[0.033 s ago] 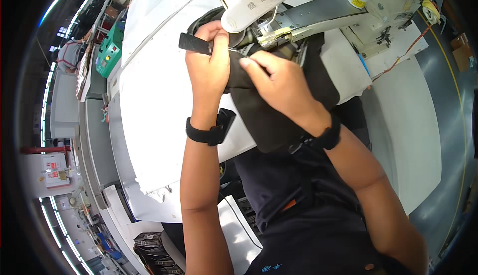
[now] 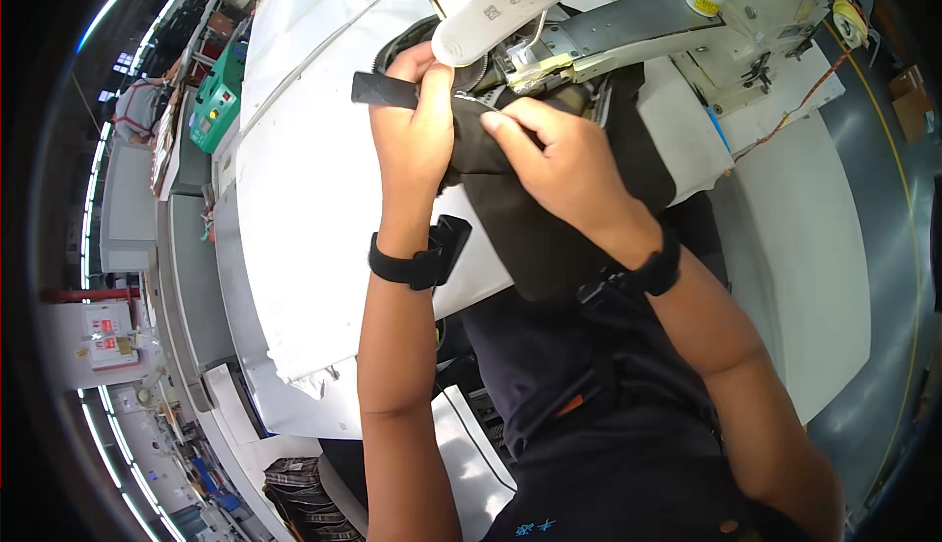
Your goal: The recorder is sewing and assembling parts of a dark brown leather or canvas bag using an industrial sewing machine.
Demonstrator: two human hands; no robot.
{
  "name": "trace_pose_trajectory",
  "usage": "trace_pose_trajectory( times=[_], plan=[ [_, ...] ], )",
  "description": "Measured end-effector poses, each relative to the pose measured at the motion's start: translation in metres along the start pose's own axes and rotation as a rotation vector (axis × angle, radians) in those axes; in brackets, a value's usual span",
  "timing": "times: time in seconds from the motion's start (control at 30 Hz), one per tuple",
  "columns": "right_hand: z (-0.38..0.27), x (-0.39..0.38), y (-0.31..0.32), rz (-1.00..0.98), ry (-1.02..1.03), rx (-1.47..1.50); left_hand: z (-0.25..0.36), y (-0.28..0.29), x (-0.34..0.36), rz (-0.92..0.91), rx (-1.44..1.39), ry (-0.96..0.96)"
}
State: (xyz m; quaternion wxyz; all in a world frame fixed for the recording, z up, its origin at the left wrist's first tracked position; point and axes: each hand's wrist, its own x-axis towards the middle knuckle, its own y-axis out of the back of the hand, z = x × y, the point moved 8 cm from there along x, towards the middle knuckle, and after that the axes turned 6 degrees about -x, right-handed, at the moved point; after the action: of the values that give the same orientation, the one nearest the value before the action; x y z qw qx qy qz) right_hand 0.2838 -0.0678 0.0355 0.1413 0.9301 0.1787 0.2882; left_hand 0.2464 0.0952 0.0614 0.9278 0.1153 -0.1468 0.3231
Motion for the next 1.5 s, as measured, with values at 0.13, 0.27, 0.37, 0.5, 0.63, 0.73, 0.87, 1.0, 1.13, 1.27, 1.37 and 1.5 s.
trace_pose_trajectory(
  times=[0.13,0.27,0.37,0.5,0.63,0.73,0.87,1.0,1.13,1.27,1.37,1.5],
  plan=[
    [0.007,0.007,0.016,-0.058,0.008,0.045,-0.003,-0.005,-0.010,-0.028,-0.132,0.235],
    [0.009,0.013,0.015,-0.113,0.001,0.015,-0.001,-0.005,-0.014,0.035,-0.027,0.219],
    [0.011,0.018,0.018,-0.075,0.003,-0.001,-0.008,-0.008,-0.008,0.048,0.019,0.206],
    [0.006,0.021,0.025,0.020,0.083,-0.004,-0.019,-0.013,0.004,-0.023,-0.066,0.222],
    [0.004,0.021,0.033,0.020,0.104,-0.029,-0.025,-0.013,-0.004,0.084,-0.584,0.196],
    [0.005,0.029,0.032,-0.037,0.107,-0.027,-0.038,-0.016,-0.007,0.161,-0.613,0.263],
    [-0.001,0.032,0.037,0.002,0.209,-0.104,-0.038,-0.026,-0.002,0.087,-0.724,0.227],
    [0.005,0.025,0.044,-0.036,0.169,-0.092,-0.035,-0.034,-0.016,0.087,-0.706,0.205],
    [0.019,0.024,0.055,-0.004,0.040,0.006,-0.025,-0.046,-0.018,-0.009,-0.419,0.195],
    [0.025,0.027,0.055,-0.051,-0.007,0.003,-0.018,-0.057,-0.009,-0.089,-0.202,0.179],
    [0.025,0.029,0.054,-0.062,-0.018,-0.003,-0.019,-0.061,-0.003,-0.080,-0.342,0.200],
    [0.024,0.030,0.053,-0.033,0.000,0.014,-0.019,-0.058,-0.008,-0.042,-0.405,0.213]
  ],
)
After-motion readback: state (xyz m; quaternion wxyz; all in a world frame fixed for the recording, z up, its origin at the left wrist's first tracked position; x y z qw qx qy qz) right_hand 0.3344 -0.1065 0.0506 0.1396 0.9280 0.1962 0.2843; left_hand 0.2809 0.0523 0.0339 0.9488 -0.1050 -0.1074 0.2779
